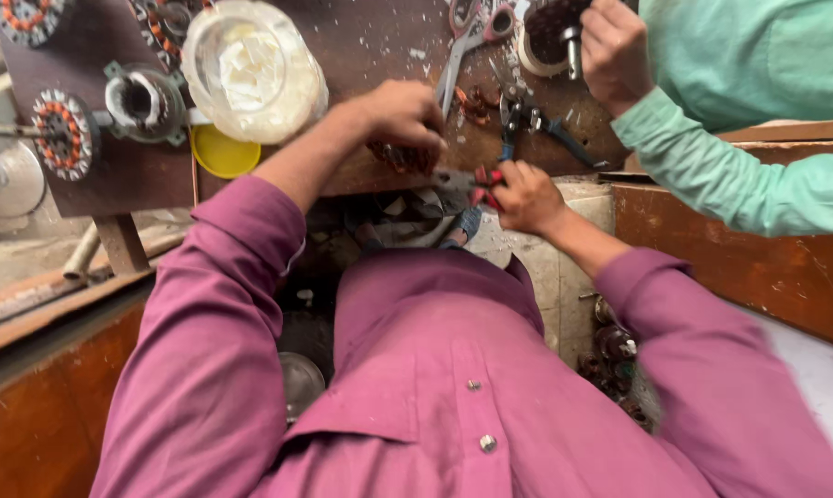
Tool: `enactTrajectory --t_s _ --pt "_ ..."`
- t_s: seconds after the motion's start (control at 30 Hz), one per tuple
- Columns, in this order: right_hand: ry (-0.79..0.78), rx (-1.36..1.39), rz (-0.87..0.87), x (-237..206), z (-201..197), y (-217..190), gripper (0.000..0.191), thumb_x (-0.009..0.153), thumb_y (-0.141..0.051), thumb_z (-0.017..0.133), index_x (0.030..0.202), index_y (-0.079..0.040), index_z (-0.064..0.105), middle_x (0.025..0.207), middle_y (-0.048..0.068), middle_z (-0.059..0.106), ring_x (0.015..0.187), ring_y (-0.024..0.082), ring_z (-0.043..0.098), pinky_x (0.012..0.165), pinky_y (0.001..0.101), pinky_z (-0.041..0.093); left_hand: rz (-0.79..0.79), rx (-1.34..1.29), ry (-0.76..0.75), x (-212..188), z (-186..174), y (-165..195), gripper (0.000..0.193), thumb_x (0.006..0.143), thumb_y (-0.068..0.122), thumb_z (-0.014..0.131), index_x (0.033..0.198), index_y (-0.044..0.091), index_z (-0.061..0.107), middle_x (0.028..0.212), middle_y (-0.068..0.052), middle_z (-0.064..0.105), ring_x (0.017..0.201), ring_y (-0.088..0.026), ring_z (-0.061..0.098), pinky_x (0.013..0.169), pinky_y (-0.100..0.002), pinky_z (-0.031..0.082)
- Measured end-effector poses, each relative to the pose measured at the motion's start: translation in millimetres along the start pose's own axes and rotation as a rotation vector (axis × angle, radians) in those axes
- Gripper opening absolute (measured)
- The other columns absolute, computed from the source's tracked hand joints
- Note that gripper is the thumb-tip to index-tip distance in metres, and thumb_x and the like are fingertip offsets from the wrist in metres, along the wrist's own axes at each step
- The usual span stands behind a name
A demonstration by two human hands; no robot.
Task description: The person uses pliers to pull and separate copper windings from a motor stator component on a workbench. They then use a hammer to tap the component, likely to loosen or remove parts. A second person is visible working on a similar component nearby.
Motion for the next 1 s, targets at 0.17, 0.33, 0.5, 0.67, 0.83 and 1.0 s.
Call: enactTrajectory --t_s 0.17,0.33,0.5,0.67,0.83,1.0 --pt "-0.127 0.789 0.300 -12 -1 0 0.012 0.068 -0.008 0.067 0.080 -0.006 0.067 0.084 0.009 0.063 0.077 0.020 0.060 0.069 0.0338 0.049 0.037 -0.269 0.220 -19 2 -14 0.036 0.090 0.041 0.075 0.105 0.009 0.082 0.089 -0.007 0.078 0.074 -0.020 0.073 0.074 -0.039 0.058" --pt "-0.373 1.140 0.468 -16 -22 5 0.013 0.068 -0.004 0.065 0.080 -0.006 0.071 0.078 0.002 0.069 0.068 0.010 0.062 0.060 0.0285 0.051 0.086 -0.565 0.405 -23 26 -6 0.029 0.092 0.030 0.076 0.104 0.005 0.080 0.089 -0.007 0.079 0.079 -0.012 0.071 0.077 -0.031 0.057" --pt "-0.592 1.512 0.839 -9 -32 6 0.014 0.072 -0.002 0.062 0.085 -0.003 0.067 0.079 0.013 0.058 0.055 0.020 0.050 0.048 0.0357 0.036 0.032 -0.588 0.382 -29 19 -3 0.027 0.091 0.027 0.076 0.104 0.004 0.081 0.088 -0.006 0.079 0.079 -0.010 0.069 0.075 -0.029 0.057" --pt "-0.324 0.036 0.197 5 -49 7 0.017 0.072 -0.017 0.071 0.088 -0.010 0.073 0.100 0.017 0.060 0.088 0.034 0.064 0.075 0.0463 0.053 -0.049 -0.761 0.295 -32 15 -2 0.028 0.089 0.026 0.076 0.104 0.002 0.080 0.089 -0.004 0.079 0.079 -0.009 0.071 0.077 -0.028 0.058" --pt "-0.245 0.057 0.174 5 -67 1 0.033 0.070 -0.019 0.069 0.101 -0.009 0.074 0.112 0.017 0.060 0.099 0.036 0.062 0.083 0.0505 0.054 -0.087 -0.734 0.283 -29 17 6 0.027 0.089 0.026 0.077 0.102 0.002 0.081 0.088 -0.005 0.079 0.079 -0.009 0.071 0.077 -0.028 0.058" --pt "0.128 -0.707 0.088 0 -65 -26 0.046 0.070 -0.025 0.070 0.113 -0.010 0.074 0.140 0.019 0.058 0.121 0.031 0.062 0.095 0.0608 0.048 -0.123 -0.650 0.312 -32 16 16 0.025 0.090 0.026 0.077 0.103 0.005 0.081 0.088 -0.005 0.079 0.078 -0.010 0.072 0.076 -0.027 0.057"
Point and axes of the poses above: each hand's wrist, its own x-axis towards the middle knuckle, its own z-axis out of the palm, y = z × x, the point moved 1 cm from there along x, towards the middle knuckle
